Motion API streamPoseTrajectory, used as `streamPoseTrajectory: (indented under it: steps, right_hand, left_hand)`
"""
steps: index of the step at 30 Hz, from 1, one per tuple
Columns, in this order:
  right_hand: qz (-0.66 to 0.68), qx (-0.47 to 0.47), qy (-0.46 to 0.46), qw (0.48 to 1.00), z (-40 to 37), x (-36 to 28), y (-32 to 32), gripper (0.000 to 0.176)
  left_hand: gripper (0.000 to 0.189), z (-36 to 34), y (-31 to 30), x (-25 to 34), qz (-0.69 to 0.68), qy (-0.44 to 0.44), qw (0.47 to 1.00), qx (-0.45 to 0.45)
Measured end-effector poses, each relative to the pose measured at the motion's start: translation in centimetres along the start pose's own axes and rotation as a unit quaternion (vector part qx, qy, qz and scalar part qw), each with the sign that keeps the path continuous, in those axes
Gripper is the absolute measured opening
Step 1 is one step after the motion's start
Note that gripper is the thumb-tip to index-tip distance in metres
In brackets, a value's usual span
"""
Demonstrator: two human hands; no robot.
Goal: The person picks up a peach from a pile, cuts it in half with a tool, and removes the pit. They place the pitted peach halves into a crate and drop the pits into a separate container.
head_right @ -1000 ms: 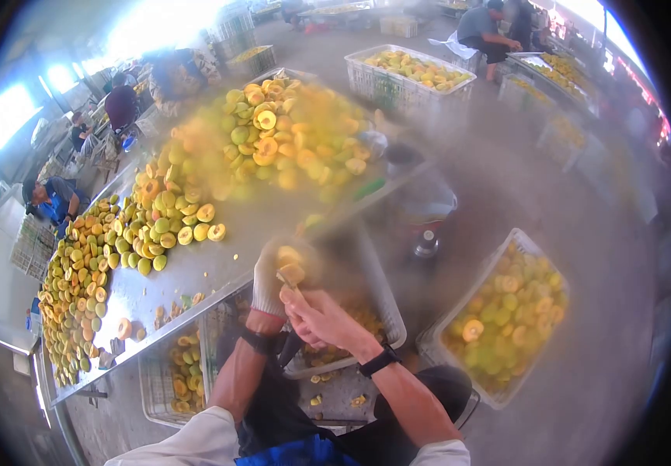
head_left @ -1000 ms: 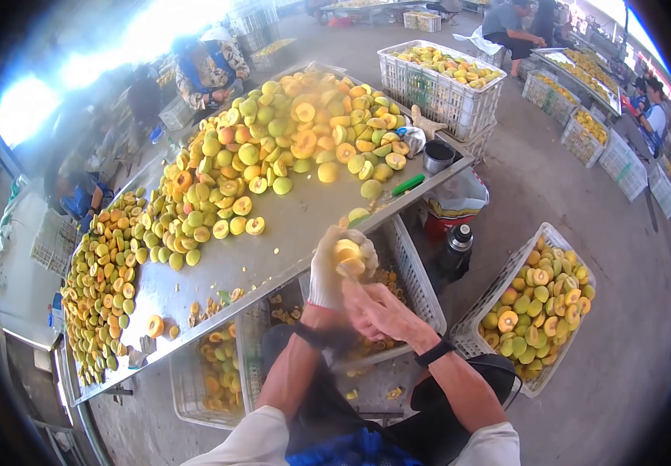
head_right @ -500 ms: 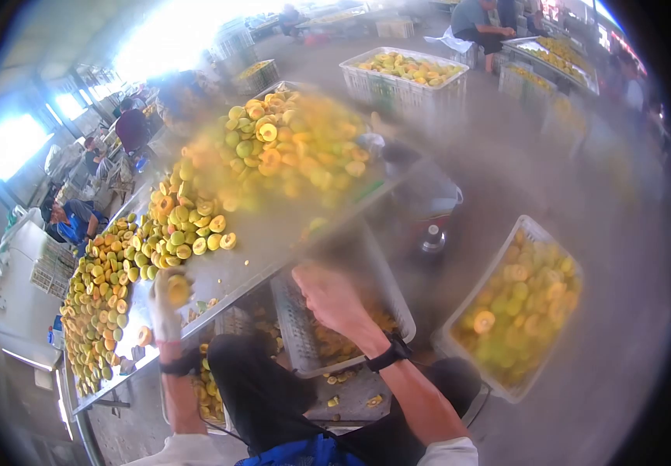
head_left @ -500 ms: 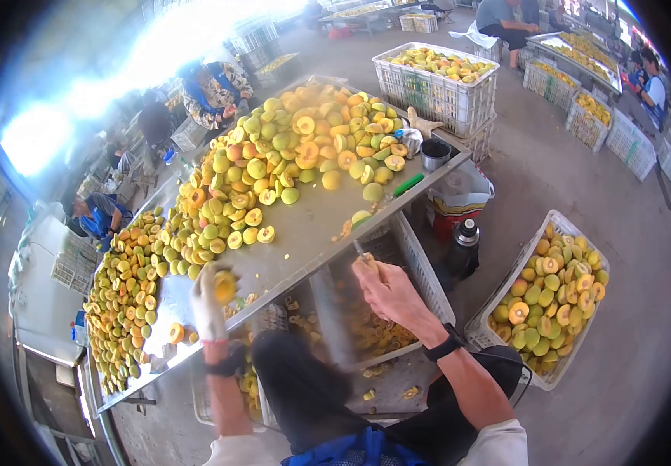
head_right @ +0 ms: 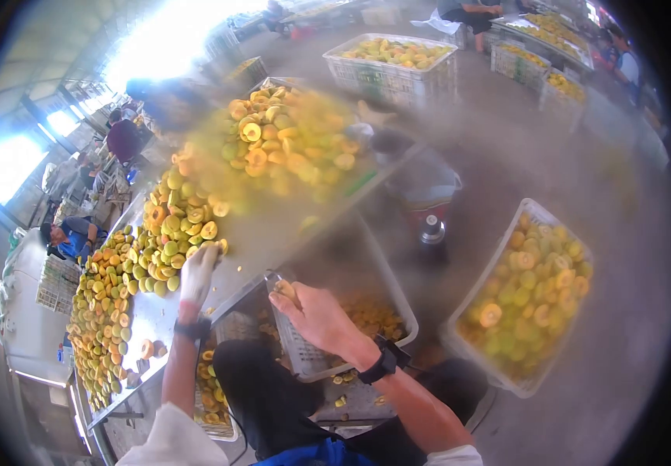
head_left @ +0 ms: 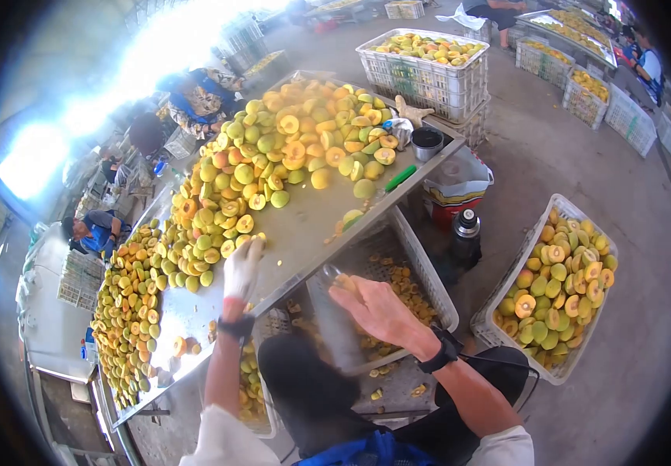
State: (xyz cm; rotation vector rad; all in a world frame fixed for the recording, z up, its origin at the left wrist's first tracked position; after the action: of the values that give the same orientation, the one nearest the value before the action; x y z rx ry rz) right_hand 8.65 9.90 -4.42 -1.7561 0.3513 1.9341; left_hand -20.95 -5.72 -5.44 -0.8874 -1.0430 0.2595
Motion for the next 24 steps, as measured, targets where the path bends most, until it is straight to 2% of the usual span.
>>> streamPoseTrajectory:
  steps: [3,5,7,12,17,20,23,24]
  right_hand:
    - [-0.010,0.018,-0.011,1.000,0.4,-0.1,-0.5,0.042]
    - [-0.010,0.019,0.001,1.000,0.8,0.2,-0.8,0.042]
    - [-0.006,0.025,0.009,1.000,1.3,0.4,-1.2,0.042]
    - [0.001,0.039,0.025,0.999,1.8,0.8,-2.2,0.040]
    - [-0.023,0.019,0.035,0.999,1.5,0.0,-2.8,0.039]
    - [-0.029,0.012,0.032,0.999,1.7,0.5,-3.2,0.039]
    - [-0.056,0.010,0.035,0.998,2.4,0.9,-3.6,0.040]
    - [-0.051,0.016,0.027,0.998,2.7,0.9,-3.7,0.040]
  left_hand:
    - [0.046,6.8,8.1,3.0,0.089,0.056,0.994,-0.036]
    - [0.051,12.0,14.2,1.8,0.176,0.108,0.977,-0.051]
    - [0.059,16.3,18.8,0.8,0.248,0.108,0.961,-0.063]
    - [0.069,20.6,24.1,2.1,0.216,0.068,0.973,-0.033]
    - [0.058,21.0,24.6,1.3,0.245,0.040,0.969,0.014]
    - [0.056,20.0,23.1,1.2,0.276,0.014,0.961,0.005]
    - [0.056,18.3,20.3,3.9,0.310,0.006,0.951,0.011]
    - [0.057,18.9,19.5,4.0,0.296,0.015,0.954,0.046]
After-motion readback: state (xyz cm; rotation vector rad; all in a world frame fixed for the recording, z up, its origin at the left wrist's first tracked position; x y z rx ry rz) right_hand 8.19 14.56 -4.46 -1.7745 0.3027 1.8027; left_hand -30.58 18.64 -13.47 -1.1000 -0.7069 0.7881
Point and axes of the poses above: each hand's wrist, its own z-axis towards the middle knuckle, its own y-axis out of the palm, x = y × z, the point moved 9 cm from there along z, towards the middle knuckle, and after that the axes turned 4 degrees about x, right-handed, at the moved point
